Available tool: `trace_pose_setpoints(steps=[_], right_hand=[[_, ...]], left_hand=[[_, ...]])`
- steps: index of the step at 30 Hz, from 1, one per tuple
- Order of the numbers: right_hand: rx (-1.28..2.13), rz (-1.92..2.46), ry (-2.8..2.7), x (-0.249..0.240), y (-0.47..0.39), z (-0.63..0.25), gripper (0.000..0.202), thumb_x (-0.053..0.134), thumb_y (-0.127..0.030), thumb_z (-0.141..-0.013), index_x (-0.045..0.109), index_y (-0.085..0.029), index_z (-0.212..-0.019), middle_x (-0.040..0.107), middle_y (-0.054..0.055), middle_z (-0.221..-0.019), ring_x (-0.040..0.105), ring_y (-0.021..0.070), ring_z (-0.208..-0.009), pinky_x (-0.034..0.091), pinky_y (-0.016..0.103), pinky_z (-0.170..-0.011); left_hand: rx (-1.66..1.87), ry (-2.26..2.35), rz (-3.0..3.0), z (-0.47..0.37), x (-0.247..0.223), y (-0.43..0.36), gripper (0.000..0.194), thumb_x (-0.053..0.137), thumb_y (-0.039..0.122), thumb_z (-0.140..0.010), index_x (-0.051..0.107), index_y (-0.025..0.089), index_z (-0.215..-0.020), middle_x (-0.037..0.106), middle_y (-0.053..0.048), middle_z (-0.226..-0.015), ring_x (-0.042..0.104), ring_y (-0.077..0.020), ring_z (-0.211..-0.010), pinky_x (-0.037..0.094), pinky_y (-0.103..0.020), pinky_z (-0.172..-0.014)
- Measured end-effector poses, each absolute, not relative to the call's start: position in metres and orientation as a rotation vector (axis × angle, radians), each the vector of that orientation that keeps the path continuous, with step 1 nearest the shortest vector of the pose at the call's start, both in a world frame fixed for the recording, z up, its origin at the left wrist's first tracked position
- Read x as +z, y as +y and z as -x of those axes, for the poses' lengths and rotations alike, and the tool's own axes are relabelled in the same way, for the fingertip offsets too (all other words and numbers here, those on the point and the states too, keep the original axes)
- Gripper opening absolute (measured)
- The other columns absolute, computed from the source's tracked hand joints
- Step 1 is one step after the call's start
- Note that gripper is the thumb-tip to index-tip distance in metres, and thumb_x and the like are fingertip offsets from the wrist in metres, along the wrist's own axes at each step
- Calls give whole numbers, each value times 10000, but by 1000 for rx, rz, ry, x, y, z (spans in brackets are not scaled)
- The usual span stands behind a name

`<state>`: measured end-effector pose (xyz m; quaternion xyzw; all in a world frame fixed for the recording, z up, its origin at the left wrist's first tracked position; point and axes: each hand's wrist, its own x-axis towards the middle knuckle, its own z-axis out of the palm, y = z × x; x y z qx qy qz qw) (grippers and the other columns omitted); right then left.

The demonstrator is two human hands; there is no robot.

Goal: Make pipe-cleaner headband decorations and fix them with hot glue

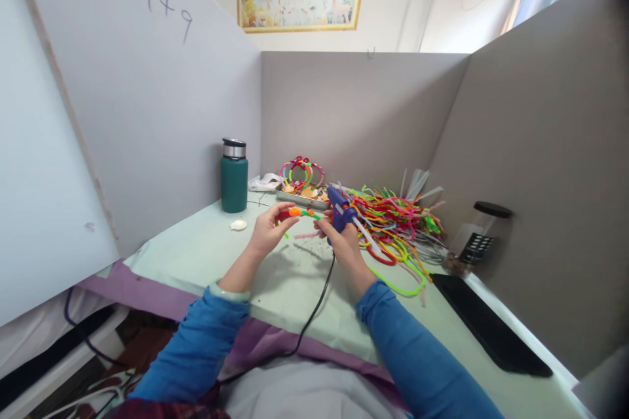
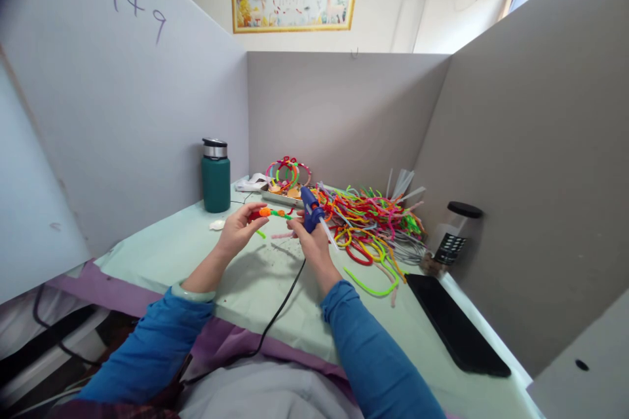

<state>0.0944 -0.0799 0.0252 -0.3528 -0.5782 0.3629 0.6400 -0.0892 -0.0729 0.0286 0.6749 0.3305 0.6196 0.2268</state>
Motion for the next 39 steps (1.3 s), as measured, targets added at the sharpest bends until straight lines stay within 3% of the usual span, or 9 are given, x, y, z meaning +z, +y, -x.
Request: trace_pose_setpoints(steps=[4, 9, 14, 17, 20, 27, 32, 36, 39], right_hand=[[830, 831, -1305, 24, -78, -94, 441, 686, -470, -698, 562, -174, -1001, 687, 66, -812, 652, 217, -723, 480, 308, -581], [778, 842, -1293, 17, -69, -98, 454, 676, -496, -692, 575, -184, -1005, 675, 62, -877, 634, 211, -749, 494, 308, -575], [406, 1226, -1491, 8, -61, -107, 366, 632, -452, -741, 599, -194, -999, 674, 65, -851, 624, 235, -763, 464, 332, -641], [162, 1604, -1797, 6, -66, -107, 297, 632, -396, -753, 616, -200, -975, 683, 94, -842, 638, 273, -798, 434, 341, -657], [8, 1716, -2064, 4, -73, -104, 327, 624, -452, -769, 625, -188, -961, 691, 128, -915, 640, 283, -843, 413, 328, -654], [-26, 1492, -2186, 8, -83, -102, 446, 642, -571, -743, 673, -202, -992, 681, 109, -949, 601, 276, -934, 415, 335, -736], [-100, 1056, -1826, 26, -90, -88, 264, 591, -417, -846, 666, -206, -983, 643, 83, -980, 556, 233, -959, 413, 342, -850], [-117, 809, -1762, 36, -90, -72, 266, 621, -359, -833, 637, -233, -1067, 603, 80, -1075, 521, 243, -1026, 406, 379, -904], [-72, 735, -1751, 38, -86, -62, 192, 623, -312, -838, 644, -227, -1009, 614, 68, -1012, 530, 231, -985, 418, 372, -876]], left_hand=[[1664, 857, -1815, 88, 30, -74, 264, 640, 371, -775, 661, 165, -939, 684, -49, -881, 609, -155, -785, 482, -265, -704], [1709, 891, -1768, 89, 31, -72, 273, 617, 349, -773, 666, 173, -975, 666, -32, -807, 589, -144, -735, 457, -249, -650], [2002, 1021, -1542, 97, 27, -61, 320, 584, 355, -793, 624, 164, -1047, 627, -17, -763, 539, -113, -645, 412, -223, -581], [2131, 1019, -1479, 101, 26, -58, 316, 586, 351, -790, 602, 166, -1045, 642, -44, -859, 575, -130, -730, 438, -230, -634], [2205, 1039, -1457, 102, 25, -58, 286, 564, 348, -809, 602, 167, -1027, 636, -41, -852, 584, -139, -765, 447, -237, -683], [2179, 1109, -1550, 100, 28, -67, 266, 559, 381, -826, 619, 171, -978, 643, -36, -835, 575, -143, -738, 447, -246, -685], [2098, 1115, -1715, 95, 28, -73, 256, 527, 374, -851, 646, 178, -964, 628, -16, -772, 559, -134, -697, 433, -237, -655], [2013, 1054, -1862, 93, 28, -76, 252, 555, 332, -840, 648, 181, -1020, 626, -7, -753, 540, -117, -653, 434, -235, -651], [2007, 1007, -1946, 92, 28, -76, 204, 573, 316, -833, 673, 183, -952, 652, -27, -799, 556, -126, -682, 435, -241, -649]])
